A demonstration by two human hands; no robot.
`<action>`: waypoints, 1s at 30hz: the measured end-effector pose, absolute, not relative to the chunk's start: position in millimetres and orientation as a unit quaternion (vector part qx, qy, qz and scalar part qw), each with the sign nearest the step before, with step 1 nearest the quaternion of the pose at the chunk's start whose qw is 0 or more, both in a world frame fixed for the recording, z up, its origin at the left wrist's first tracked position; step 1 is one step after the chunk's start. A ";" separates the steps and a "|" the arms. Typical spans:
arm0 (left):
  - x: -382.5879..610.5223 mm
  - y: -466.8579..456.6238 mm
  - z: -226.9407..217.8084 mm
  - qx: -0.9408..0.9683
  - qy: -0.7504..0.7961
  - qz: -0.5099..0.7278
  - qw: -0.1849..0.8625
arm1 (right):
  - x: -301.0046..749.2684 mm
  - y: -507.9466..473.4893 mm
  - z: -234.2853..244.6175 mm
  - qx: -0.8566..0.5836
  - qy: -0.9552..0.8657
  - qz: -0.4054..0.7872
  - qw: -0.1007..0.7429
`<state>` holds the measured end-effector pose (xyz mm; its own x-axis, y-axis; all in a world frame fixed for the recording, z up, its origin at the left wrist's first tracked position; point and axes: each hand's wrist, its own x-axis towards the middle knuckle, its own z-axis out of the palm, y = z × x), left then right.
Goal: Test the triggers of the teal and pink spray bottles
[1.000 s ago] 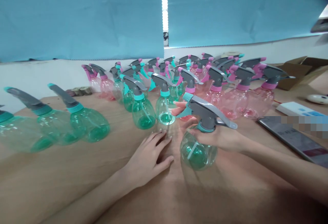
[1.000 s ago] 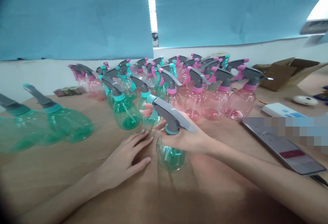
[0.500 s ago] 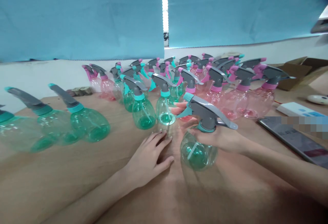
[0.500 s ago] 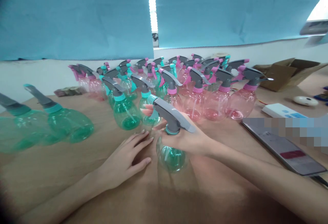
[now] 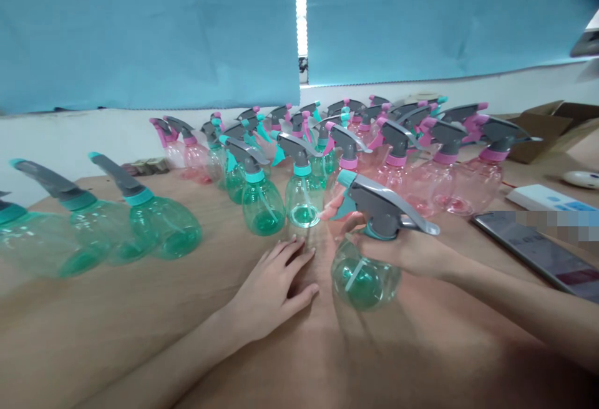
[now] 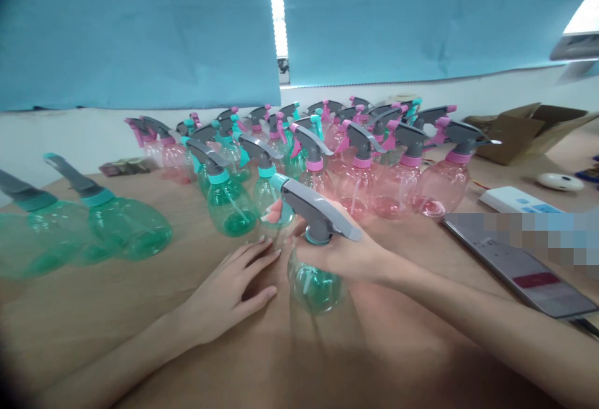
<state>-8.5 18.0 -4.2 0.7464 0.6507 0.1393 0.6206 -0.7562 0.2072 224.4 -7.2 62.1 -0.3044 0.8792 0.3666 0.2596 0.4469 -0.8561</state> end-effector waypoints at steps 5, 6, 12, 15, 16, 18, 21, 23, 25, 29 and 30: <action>-8.9 17.8 -4.1 0.932 0.340 0.097 0.075 | 221.9 -9.5 67.0 -0.389 -0.710 0.366 0.459; -9.0 17.9 -4.2 0.932 0.340 0.097 0.074 | 221.8 -9.9 67.8 -0.392 -0.709 0.364 0.459; -9.0 19.0 -5.3 0.933 0.337 0.104 0.073 | 222.9 -10.3 68.3 -0.391 -0.719 0.358 0.450; -8.6 18.8 -4.7 0.932 0.340 0.103 0.075 | 223.1 -9.4 66.7 -0.384 -0.717 0.363 0.456; -8.4 18.6 -4.4 0.932 0.341 0.102 0.075 | 223.3 -9.1 66.1 -0.385 -0.718 0.364 0.452; -8.2 18.1 -3.8 0.932 0.341 0.098 0.074 | 224.2 -8.6 64.6 -0.387 -0.721 0.361 0.447; -8.1 17.3 -2.8 0.932 0.342 0.092 0.071 | 225.3 -8.3 62.2 -0.381 -0.725 0.355 0.450; -8.1 17.0 -2.1 0.932 0.344 0.092 0.073 | 224.5 -8.9 61.8 -0.384 -0.724 0.359 0.447; -8.0 17.0 -1.6 0.931 0.344 0.092 0.076 | 222.4 -9.9 63.0 -0.389 -0.721 0.364 0.443; -7.6 17.2 -1.4 0.931 0.343 0.095 0.076 | 217.8 -11.7 67.7 -0.401 -0.714 0.349 0.456; -7.7 17.3 -1.5 0.931 0.344 0.097 0.077 | 217.2 -11.8 68.4 -0.406 -0.713 0.342 0.458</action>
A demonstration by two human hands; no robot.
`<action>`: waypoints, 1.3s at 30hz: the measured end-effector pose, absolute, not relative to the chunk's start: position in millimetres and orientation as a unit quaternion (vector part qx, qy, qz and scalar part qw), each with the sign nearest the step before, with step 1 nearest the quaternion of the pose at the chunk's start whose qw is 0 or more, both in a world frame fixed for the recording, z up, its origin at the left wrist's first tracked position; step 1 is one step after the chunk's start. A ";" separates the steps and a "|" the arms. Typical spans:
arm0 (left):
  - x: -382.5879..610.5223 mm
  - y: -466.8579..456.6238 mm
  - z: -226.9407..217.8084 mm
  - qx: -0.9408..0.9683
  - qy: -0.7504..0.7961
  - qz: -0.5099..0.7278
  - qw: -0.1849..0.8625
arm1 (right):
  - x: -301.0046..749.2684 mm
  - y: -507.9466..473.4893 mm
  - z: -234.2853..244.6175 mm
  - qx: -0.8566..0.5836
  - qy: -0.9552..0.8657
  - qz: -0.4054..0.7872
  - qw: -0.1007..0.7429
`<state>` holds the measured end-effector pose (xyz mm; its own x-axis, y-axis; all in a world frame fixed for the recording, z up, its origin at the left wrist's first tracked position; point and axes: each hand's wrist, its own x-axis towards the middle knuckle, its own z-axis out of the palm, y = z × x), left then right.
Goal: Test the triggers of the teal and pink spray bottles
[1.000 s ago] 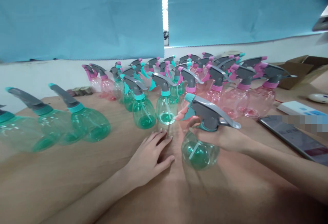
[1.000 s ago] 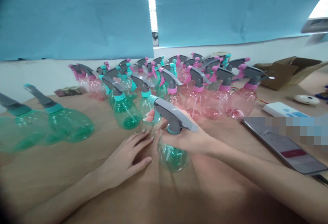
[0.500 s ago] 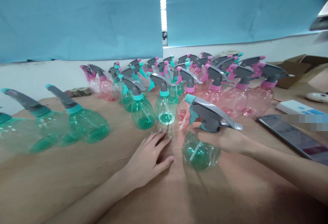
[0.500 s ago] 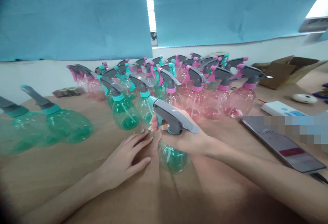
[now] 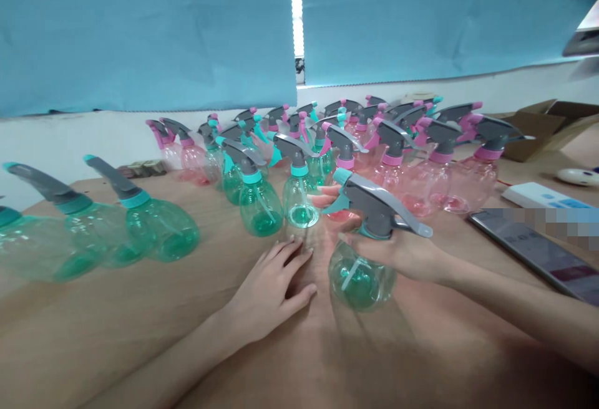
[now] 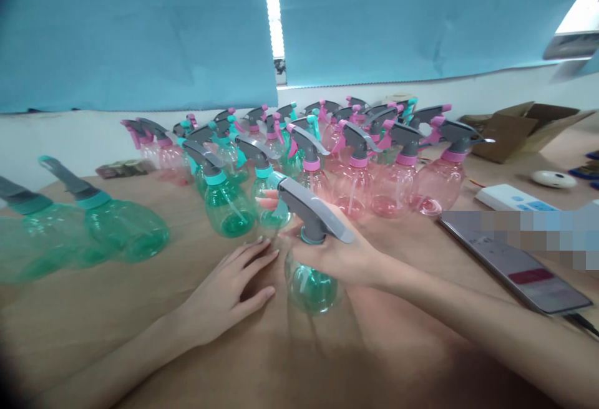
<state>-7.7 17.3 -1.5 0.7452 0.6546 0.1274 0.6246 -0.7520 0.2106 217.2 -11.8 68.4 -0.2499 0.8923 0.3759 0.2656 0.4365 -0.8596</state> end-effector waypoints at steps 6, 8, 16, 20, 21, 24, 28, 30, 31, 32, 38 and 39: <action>-8.6 18.0 -2.9 0.931 0.342 0.103 0.080 | 217.9 -11.0 65.0 -0.411 -0.715 0.336 0.455; -8.4 18.2 -3.2 0.931 0.341 0.102 0.077 | 218.6 -10.8 62.3 -0.419 -0.714 0.338 0.448; -7.4 18.0 -1.9 0.931 0.343 0.100 0.078 | 218.9 -11.7 58.2 -0.451 -0.705 0.306 0.454; -7.6 17.5 -1.7 0.930 0.344 0.100 0.081 | 218.4 -11.7 58.6 -0.446 -0.702 0.310 0.461; -7.6 17.4 -1.7 0.930 0.343 0.101 0.082 | 218.4 -11.5 58.3 -0.445 -0.702 0.313 0.460; -7.7 17.4 -1.9 0.931 0.342 0.102 0.080 | 218.9 -10.8 57.5 -0.440 -0.702 0.322 0.457; -8.1 17.7 -2.7 0.931 0.343 0.097 0.075 | 218.5 -10.7 58.7 -0.430 -0.704 0.339 0.453; -8.2 17.7 -3.2 0.931 0.343 0.097 0.071 | 218.1 -10.8 59.8 -0.429 -0.705 0.339 0.451; -8.2 17.7 -3.3 0.932 0.343 0.098 0.070 | 218.1 -10.9 60.1 -0.430 -0.707 0.337 0.449; -8.1 17.7 -3.3 0.932 0.342 0.099 0.069 | 218.2 -11.0 60.2 -0.432 -0.707 0.334 0.449; -7.5 17.2 -1.5 0.932 0.344 0.091 0.075 | 218.7 -11.1 59.0 -0.451 -0.708 0.319 0.440; -7.5 17.2 -1.3 0.932 0.343 0.091 0.074 | 218.3 -11.0 59.0 -0.451 -0.708 0.316 0.442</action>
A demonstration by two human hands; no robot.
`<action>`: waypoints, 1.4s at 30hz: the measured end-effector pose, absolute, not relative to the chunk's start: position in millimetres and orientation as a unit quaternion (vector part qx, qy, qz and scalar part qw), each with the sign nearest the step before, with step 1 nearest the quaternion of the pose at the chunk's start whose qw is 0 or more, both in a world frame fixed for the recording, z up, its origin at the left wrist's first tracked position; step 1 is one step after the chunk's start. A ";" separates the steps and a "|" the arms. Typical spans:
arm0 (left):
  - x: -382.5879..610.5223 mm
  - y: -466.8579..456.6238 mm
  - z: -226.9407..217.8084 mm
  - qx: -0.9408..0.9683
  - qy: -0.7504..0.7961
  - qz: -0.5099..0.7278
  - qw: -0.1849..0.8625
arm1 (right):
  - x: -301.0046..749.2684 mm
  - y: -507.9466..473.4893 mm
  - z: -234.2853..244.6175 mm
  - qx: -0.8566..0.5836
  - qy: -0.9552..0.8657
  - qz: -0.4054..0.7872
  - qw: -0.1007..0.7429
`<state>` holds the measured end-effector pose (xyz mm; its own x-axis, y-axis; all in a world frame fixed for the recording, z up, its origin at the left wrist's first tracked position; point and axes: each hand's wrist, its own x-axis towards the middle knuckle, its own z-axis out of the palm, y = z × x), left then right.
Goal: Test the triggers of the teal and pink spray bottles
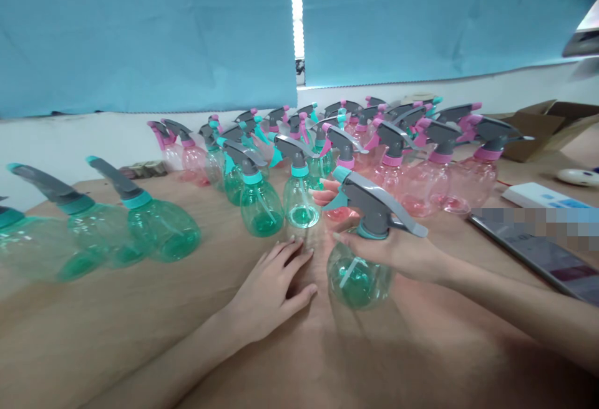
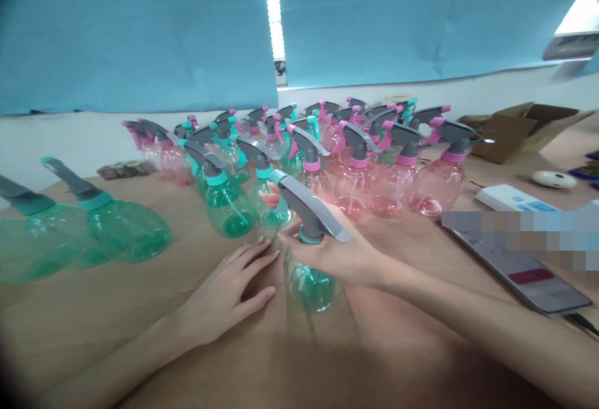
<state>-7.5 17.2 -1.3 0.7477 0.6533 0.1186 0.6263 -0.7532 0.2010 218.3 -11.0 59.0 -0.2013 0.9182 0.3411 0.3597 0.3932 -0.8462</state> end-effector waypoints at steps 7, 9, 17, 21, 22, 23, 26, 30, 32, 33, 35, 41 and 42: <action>-7.5 17.2 -2.6 0.932 0.343 0.093 0.071 | 213.6 -11.5 65.6 -0.470 -0.699 0.278 0.461; -7.3 17.1 -2.8 0.932 0.344 0.093 0.070 | 212.9 -12.1 67.6 -0.475 -0.702 0.266 0.459; -8.8 17.7 -4.9 0.933 0.338 0.104 0.065 | 213.6 -11.5 67.8 -0.474 -0.702 0.261 0.464; -9.0 17.8 -5.1 0.933 0.339 0.104 0.068 | 213.0 -11.2 68.8 -0.457 -0.707 0.269 0.467; -8.9 17.7 -4.8 0.932 0.339 0.104 0.068 | 212.9 -11.2 69.2 -0.453 -0.708 0.275 0.466; -8.7 17.6 -4.5 0.932 0.340 0.105 0.068 | 212.8 -11.2 69.5 -0.451 -0.709 0.279 0.464; -8.1 17.3 -3.8 0.933 0.339 0.102 0.069 | 213.0 -10.8 69.4 -0.459 -0.706 0.277 0.463; -7.4 17.6 -3.8 0.933 0.341 0.096 0.065 | 213.5 -9.7 67.9 -0.468 -0.703 0.275 0.459; -7.5 17.8 -4.0 0.933 0.340 0.097 0.063 | 213.3 -9.5 68.1 -0.466 -0.702 0.281 0.459; -7.6 17.8 -4.1 0.933 0.340 0.097 0.063 | 213.1 -9.6 68.4 -0.463 -0.702 0.287 0.459; -8.0 17.7 -4.2 0.933 0.340 0.098 0.065 | 213.1 -10.0 68.8 -0.458 -0.700 0.297 0.460; -7.9 17.3 -3.8 0.932 0.342 0.101 0.070 | 218.1 -10.3 62.6 -0.448 -0.709 0.304 0.451; -7.7 17.4 -3.8 0.931 0.342 0.103 0.071 | 219.0 -10.2 61.5 -0.447 -0.710 0.307 0.448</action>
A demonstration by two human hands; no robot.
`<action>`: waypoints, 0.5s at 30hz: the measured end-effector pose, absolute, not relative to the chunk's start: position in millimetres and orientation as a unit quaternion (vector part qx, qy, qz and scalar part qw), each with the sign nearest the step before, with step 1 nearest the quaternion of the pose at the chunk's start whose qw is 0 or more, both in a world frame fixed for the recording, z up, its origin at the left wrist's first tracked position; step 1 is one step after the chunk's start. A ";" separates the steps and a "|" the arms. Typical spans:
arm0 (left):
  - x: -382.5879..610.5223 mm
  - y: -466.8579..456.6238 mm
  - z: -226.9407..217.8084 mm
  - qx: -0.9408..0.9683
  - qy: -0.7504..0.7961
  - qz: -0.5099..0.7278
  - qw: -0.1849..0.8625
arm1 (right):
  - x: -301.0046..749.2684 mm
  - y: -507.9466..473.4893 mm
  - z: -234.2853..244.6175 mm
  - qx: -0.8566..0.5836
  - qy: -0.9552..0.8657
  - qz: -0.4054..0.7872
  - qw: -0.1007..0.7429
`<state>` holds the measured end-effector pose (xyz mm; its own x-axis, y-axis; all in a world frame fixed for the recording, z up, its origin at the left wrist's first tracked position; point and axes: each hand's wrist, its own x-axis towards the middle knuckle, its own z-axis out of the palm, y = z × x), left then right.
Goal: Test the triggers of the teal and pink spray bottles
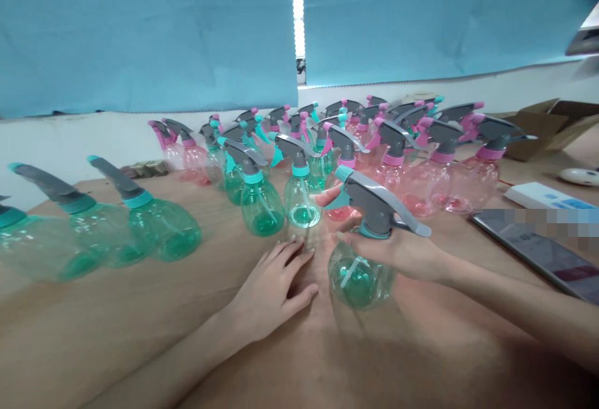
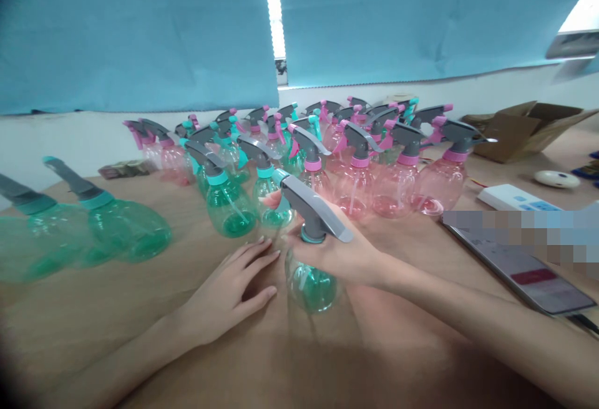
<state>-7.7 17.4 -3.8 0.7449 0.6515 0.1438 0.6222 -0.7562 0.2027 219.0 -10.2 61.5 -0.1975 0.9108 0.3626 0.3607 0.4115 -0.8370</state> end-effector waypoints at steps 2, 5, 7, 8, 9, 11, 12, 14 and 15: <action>-7.4 17.5 -4.1 0.931 0.340 0.107 0.073 | 220.0 -10.2 60.8 -0.448 -0.711 0.310 0.445; -7.7 17.8 -5.0 0.932 0.338 0.110 0.072 | 220.7 -10.3 62.9 -0.443 -0.712 0.322 0.439; -8.2 17.8 -5.4 0.932 0.339 0.110 0.073 | 221.4 -10.2 65.1 -0.433 -0.717 0.334 0.432; -8.5 17.8 -5.5 0.931 0.339 0.111 0.074 | 221.8 -10.2 66.1 -0.427 -0.720 0.338 0.431; -8.7 17.8 -5.4 0.931 0.338 0.112 0.075 | 222.3 -10.1 66.9 -0.420 -0.722 0.339 0.433; -9.1 17.8 -5.0 0.931 0.339 0.113 0.077 | 222.9 -9.9 68.1 -0.407 -0.724 0.342 0.440; -9.1 17.7 -4.7 0.931 0.340 0.111 0.078 | 223.1 -9.9 68.3 -0.402 -0.723 0.345 0.443; -9.0 17.7 -4.1 0.931 0.341 0.108 0.078 | 223.2 -9.6 68.2 -0.396 -0.723 0.350 0.446; -8.8 17.7 -3.8 0.931 0.341 0.107 0.078 | 223.2 -9.5 67.9 -0.393 -0.723 0.350 0.447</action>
